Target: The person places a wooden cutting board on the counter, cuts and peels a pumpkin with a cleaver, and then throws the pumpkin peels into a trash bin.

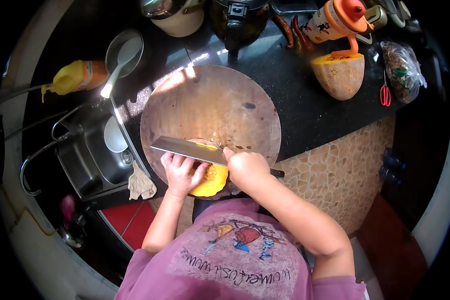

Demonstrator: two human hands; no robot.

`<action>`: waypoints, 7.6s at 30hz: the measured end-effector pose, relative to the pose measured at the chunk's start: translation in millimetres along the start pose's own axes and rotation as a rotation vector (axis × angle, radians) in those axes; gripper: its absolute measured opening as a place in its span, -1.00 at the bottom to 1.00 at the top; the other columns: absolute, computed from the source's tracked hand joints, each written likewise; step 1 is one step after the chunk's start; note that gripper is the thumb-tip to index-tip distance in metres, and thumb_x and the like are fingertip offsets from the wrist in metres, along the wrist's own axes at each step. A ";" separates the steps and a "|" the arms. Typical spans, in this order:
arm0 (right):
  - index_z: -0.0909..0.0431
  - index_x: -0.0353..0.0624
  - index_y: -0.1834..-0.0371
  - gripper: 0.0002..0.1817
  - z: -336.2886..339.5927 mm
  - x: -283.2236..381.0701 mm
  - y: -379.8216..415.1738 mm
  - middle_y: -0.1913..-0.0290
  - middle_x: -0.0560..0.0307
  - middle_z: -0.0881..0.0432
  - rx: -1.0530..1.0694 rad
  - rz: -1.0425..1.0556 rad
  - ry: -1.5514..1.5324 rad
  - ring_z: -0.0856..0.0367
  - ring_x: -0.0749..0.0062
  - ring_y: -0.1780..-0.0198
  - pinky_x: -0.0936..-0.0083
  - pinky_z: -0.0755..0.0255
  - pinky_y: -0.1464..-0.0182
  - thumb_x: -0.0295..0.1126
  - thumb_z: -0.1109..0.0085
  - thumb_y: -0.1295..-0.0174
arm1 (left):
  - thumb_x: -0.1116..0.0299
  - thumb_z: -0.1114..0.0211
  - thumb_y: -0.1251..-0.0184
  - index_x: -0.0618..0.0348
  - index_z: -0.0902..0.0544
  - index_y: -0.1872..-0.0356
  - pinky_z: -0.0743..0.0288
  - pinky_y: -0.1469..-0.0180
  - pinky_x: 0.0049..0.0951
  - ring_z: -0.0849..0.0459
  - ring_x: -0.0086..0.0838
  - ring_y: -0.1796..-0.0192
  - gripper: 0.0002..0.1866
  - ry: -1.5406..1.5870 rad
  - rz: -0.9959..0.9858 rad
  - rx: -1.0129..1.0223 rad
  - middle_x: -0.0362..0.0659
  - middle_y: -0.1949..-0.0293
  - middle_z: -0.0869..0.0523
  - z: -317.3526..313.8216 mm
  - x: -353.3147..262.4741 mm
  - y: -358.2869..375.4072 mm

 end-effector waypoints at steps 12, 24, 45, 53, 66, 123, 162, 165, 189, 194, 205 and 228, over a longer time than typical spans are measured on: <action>-0.63 -0.22 0.03 -0.72 -11.1 1.0 -5.5 0.38 -0.15 -0.72 0.067 -0.113 0.004 -0.74 -0.04 0.30 0.10 -0.60 0.21 -0.40 -0.02 -0.27 | 0.04 -0.51 0.12 -0.03 -0.73 0.20 -0.26 -0.14 -0.14 -0.44 -0.20 -0.08 -0.58 0.087 -0.078 0.050 -0.24 0.02 -0.61 1.8 0.3 -1.0; -0.71 -0.23 0.16 -0.77 4.1 15.1 -37.2 0.09 -0.16 -0.73 0.216 -0.185 -0.043 -0.73 0.03 0.02 0.22 -0.60 -0.01 -0.46 -0.13 -0.17 | 0.05 -0.46 0.04 -0.12 -0.73 0.07 -0.25 -0.17 -0.16 -0.47 -0.27 -0.09 -0.56 0.036 -0.104 0.023 -0.29 0.00 -0.60 5.8 -9.3 -4.2; -0.53 -0.17 -0.11 -0.60 -0.9 -19.9 8.2 0.43 -0.09 -0.71 -0.292 0.042 -0.022 -0.71 -0.01 0.41 0.13 -0.58 0.32 -0.45 -0.08 -0.16 | 0.07 -0.43 -0.03 -0.02 -0.70 0.00 -0.28 -0.19 -0.13 -0.46 -0.17 -0.13 -0.53 0.033 -0.220 0.065 -0.13 -0.08 -0.59 9.8 -5.6 2.5; -0.61 -0.09 0.04 -0.66 4.7 -5.9 -3.2 0.37 -0.01 -0.71 -0.250 0.278 0.064 -0.71 0.10 0.38 0.25 -0.57 0.40 -0.50 -0.19 -0.06 | 0.10 -0.46 -0.08 0.03 -0.65 -0.08 -0.18 -0.26 0.05 -0.45 -0.06 -0.20 -0.48 -0.012 0.049 0.008 -0.04 -0.11 -0.56 -4.7 -10.2 20.0; -0.48 -0.12 0.18 -0.84 16.3 8.1 -18.9 0.44 -0.06 -0.66 0.013 0.223 0.108 -0.71 -0.01 0.36 0.10 -0.56 0.35 -0.47 -0.06 -0.16 | 0.05 -0.46 -0.05 -0.02 -0.71 0.02 -0.16 -0.26 -0.01 -0.41 -0.15 -0.23 -0.54 0.000 0.096 0.033 -0.18 -0.10 -0.59 -6.5 -7.9 23.3; -0.60 -0.13 -0.01 -0.69 -7.8 7.7 -26.3 0.27 -0.13 -0.71 -0.217 0.160 -0.265 -0.72 -0.01 0.26 0.24 -0.62 0.23 -0.54 -0.22 -0.17 | 0.27 -0.38 -0.27 0.34 -0.34 -0.33 -0.23 -0.37 -0.20 -0.37 -0.08 -0.30 -0.33 0.655 0.909 -0.131 0.15 -0.27 -0.38 -3.6 -10.7 83.0; -0.55 -0.05 -0.23 -0.31 -34.1 -19.5 36.4 0.50 0.11 -0.51 -0.199 0.229 -0.101 -0.61 0.20 0.48 0.27 -0.53 0.42 -0.53 -0.26 0.15 | 0.56 -0.46 0.04 0.10 -0.75 0.16 -0.55 -0.08 -0.09 -0.71 -0.18 0.12 -0.67 0.292 0.085 -0.021 -0.15 0.21 -0.74 -19.2 -20.6 36.7; -0.54 -0.08 -0.23 -0.34 -34.8 -18.8 34.2 0.48 0.08 -0.54 -0.173 0.228 -0.107 -0.63 0.18 0.47 0.26 -0.54 0.40 -0.53 -0.26 0.11 | 0.57 -0.45 0.06 0.11 -0.75 0.17 -0.55 -0.07 -0.09 -0.71 -0.18 0.12 -0.67 0.277 0.067 -0.009 -0.15 0.21 -0.74 -19.6 -19.0 37.1; -0.56 -0.17 -0.18 -0.47 -28.8 -8.9 39.2 0.49 -0.02 -0.60 -0.078 0.082 -0.078 -0.66 0.07 0.48 0.18 -0.57 0.40 -0.48 -0.20 -0.03 | 0.51 -0.49 0.24 0.06 -0.75 0.29 -0.42 -0.11 -0.11 -0.55 -0.15 -0.08 -0.66 0.212 0.025 -0.064 -0.18 0.03 -0.62 -20.4 -17.7 43.0; -0.56 -0.19 -0.16 -0.52 -25.5 -8.4 24.7 0.49 -0.04 -0.62 -0.048 0.105 -0.118 -0.67 0.03 0.47 0.16 -0.57 0.39 -0.48 -0.15 -0.10 | 0.52 -0.46 0.21 0.03 -0.76 0.26 -0.36 -0.17 -0.03 -0.54 -0.13 -0.12 -0.66 0.196 0.023 -0.083 -0.18 -0.01 -0.61 -17.1 -18.3 38.9; -0.56 -0.23 -0.16 -0.53 -30.9 5.5 6.4 0.42 -0.17 -0.68 -0.001 0.030 -0.074 -0.69 -0.05 0.45 0.12 -0.60 0.36 -0.50 -0.17 -0.10 | 0.53 -0.48 0.23 0.01 -0.74 0.29 -0.38 -0.14 -0.10 -0.53 -0.15 -0.07 -0.66 0.183 0.048 -0.074 -0.18 0.01 -0.59 -17.7 -20.4 39.4; -0.53 -0.11 -0.24 -0.27 -2.4 10.7 7.2 0.49 0.08 -0.55 -0.080 0.298 0.064 -0.63 0.13 0.47 0.23 -0.53 0.41 -0.51 -0.34 0.19 | 0.56 -0.44 0.01 0.19 -0.72 0.07 -0.49 -0.20 -0.02 -0.67 -0.04 -0.06 -0.63 0.343 0.172 -0.034 -0.03 0.03 -0.71 -8.4 -13.5 48.6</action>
Point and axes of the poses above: each hand's wrist, its own y-axis away from the middle knuckle, its own z-axis out of the back of the hand, x = y × z, the point moved 3 cm from there along -y, towards the middle knuckle
